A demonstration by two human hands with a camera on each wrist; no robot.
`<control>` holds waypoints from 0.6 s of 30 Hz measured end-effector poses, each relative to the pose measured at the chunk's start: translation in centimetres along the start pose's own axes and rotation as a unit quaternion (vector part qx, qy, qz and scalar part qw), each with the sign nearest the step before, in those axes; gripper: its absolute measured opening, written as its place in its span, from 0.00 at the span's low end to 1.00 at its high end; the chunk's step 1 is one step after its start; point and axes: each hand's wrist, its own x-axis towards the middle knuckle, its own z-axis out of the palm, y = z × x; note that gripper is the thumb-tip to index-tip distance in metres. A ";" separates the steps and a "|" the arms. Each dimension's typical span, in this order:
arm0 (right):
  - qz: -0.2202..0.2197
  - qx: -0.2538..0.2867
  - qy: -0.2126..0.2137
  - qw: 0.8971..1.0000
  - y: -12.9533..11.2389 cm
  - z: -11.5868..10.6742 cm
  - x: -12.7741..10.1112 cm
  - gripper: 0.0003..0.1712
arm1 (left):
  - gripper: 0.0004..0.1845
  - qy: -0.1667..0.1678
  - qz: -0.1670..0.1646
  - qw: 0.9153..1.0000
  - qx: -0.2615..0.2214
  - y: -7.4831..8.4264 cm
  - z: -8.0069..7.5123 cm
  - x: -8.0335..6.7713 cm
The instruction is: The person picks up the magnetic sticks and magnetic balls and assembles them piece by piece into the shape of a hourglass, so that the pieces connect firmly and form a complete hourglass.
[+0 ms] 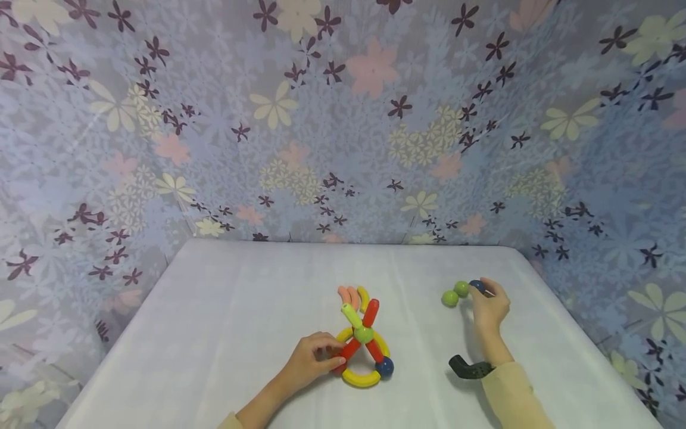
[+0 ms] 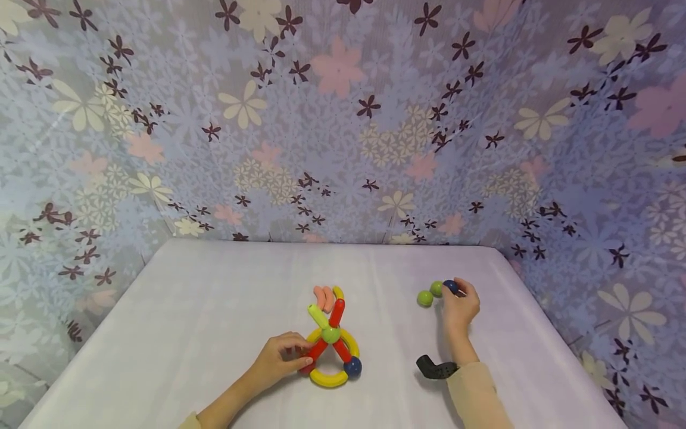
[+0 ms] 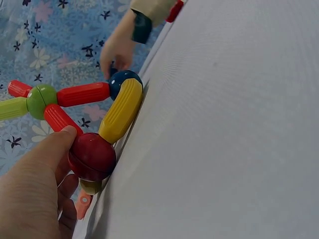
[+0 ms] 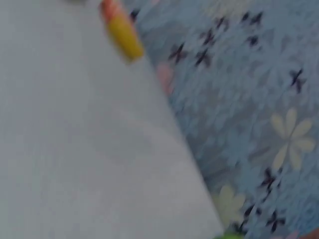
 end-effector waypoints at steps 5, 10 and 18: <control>0.037 0.101 -0.070 0.992 -4.3 1.0 -2.2 0.16 | 0.11 0.004 0.016 1.000 -0.006 -0.4 0.0 0.1; 0.010 0.104 -0.198 0.975 -8.0 2.7 -5.9 0.18 | 0.11 0.003 0.038 0.999 -0.003 -0.6 0.0 0.0; -0.080 0.096 -0.393 0.911 -11.8 5.5 -10.6 0.25 | 0.11 0.007 0.041 0.999 0.008 -0.6 -0.1 0.1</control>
